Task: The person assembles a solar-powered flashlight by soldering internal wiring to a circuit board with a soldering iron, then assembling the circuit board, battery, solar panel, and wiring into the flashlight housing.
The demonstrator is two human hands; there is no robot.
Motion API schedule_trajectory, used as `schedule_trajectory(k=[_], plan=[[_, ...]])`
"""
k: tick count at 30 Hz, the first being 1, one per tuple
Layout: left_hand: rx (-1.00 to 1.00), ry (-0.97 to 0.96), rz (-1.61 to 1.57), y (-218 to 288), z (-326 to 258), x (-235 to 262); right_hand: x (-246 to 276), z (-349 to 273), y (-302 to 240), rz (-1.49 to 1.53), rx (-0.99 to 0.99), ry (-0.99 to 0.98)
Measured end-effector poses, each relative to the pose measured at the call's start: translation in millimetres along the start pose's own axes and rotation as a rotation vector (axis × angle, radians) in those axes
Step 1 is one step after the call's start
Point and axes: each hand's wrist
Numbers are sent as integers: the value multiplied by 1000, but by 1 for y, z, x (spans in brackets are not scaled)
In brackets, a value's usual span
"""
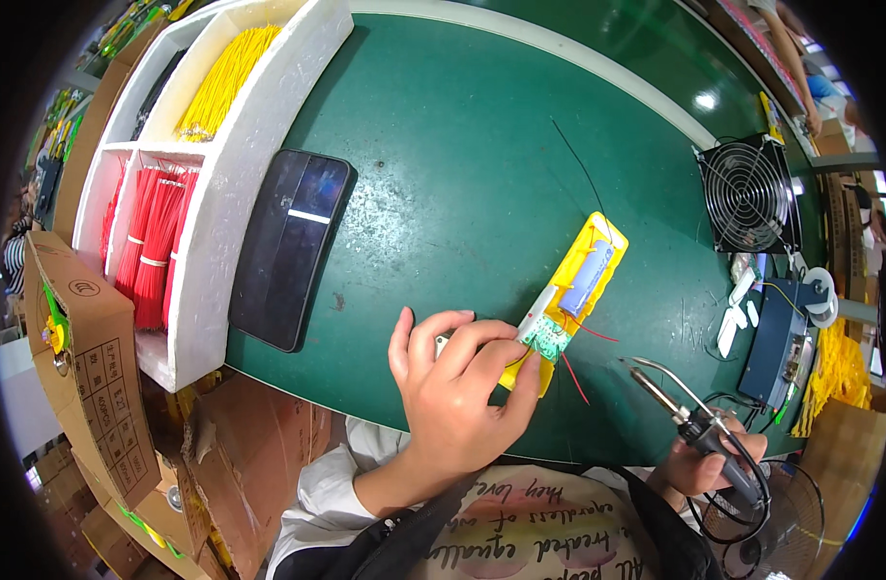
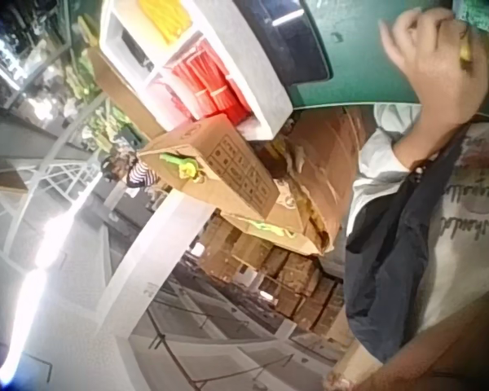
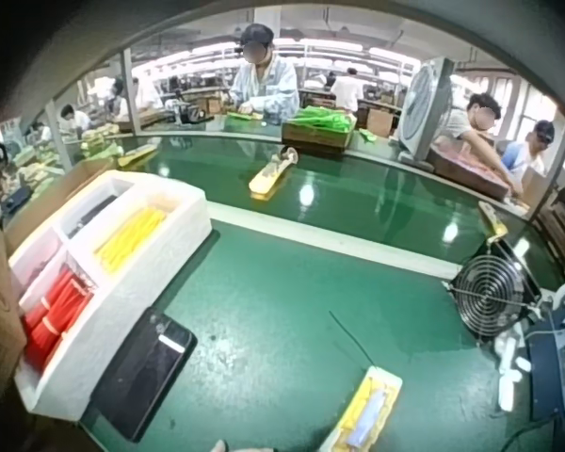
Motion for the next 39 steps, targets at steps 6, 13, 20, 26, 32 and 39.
schedule_trajectory(k=[6,13,20,26,32,39], plan=[[-24,63,47,-7,-7,-7,20,-1,27,57,-54,188],[-43,82,51,-9,-8,-8,26,-2,41,89,-25,202],[-23,73,8,-7,-8,-6,30,-5,43,60,-14,212],[-28,65,0,-8,-9,-5,28,-8,44,101,-33,237],[-74,-13,-58,-14,-6,18,27,-8,43,105,-64,226],[-108,-15,-87,-49,17,61,26,-7,41,92,-65,216]])
Point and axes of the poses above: each hand's wrist, its own z-axis towards the middle knuckle, its own x-axis out of the back of the hand, y = z × x, and after that the axes turned 6 degrees about z, right-handed
